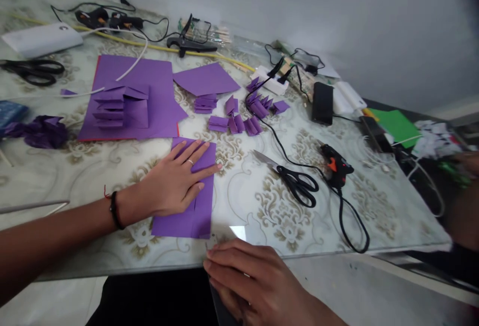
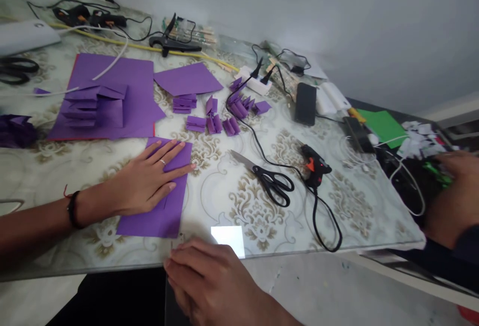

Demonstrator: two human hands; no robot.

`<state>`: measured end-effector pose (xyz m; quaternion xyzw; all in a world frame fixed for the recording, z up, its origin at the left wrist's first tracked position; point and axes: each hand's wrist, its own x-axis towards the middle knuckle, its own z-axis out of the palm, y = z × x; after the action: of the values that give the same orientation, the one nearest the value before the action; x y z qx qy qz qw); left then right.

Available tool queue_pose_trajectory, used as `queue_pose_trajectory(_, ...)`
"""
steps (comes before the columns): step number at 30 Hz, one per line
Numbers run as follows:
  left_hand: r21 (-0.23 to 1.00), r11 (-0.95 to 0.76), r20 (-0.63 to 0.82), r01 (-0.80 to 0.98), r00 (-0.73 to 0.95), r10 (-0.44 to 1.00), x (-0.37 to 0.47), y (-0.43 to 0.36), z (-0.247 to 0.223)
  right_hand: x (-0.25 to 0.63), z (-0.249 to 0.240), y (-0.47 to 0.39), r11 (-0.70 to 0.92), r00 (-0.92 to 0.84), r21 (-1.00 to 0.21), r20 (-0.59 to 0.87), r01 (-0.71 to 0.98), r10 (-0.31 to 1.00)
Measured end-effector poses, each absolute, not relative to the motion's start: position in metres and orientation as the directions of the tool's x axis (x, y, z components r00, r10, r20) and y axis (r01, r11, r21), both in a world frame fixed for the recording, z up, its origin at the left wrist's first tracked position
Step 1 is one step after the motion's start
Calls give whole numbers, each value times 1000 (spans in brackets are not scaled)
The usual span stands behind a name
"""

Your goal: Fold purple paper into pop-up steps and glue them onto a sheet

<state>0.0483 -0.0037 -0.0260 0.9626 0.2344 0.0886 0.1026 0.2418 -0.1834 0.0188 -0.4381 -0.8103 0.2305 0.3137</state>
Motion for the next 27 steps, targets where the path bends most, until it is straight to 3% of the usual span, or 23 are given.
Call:
queue_pose_trajectory(6, 242, -864, 129, 443, 867, 481, 47, -6, -26, 256, 26, -186, 452, -374, -722, 282, 524, 883)
queue_pose_trajectory(8, 241, -865, 136, 440, 867, 479, 46, -6, -29, 270, 24, -176, 327, -294, -755, 185, 568, 938)
queue_pose_trajectory(11, 250, -863, 147, 439, 864, 482, 45, -7, -30, 296, 16, -150, 8, -27, -753, -13, 658, 1000)
queue_pose_trajectory(13, 258, -859, 136, 443, 863, 486, 45, -7, -27, 312, 9, -133, -35, 12, -726, -36, 687, 999)
queue_pose_trajectory(21, 214, -856, 42, 470, 871, 489, 57, 8, 7, 344, -5, -96, 107, -26, -529, 159, 842, 987)
queue_pose_trajectory(27, 227, -869, -28, 439, 895, 445, 61, 24, 9, 299, 0, -76, 383, -378, -464, 108, 799, 920)
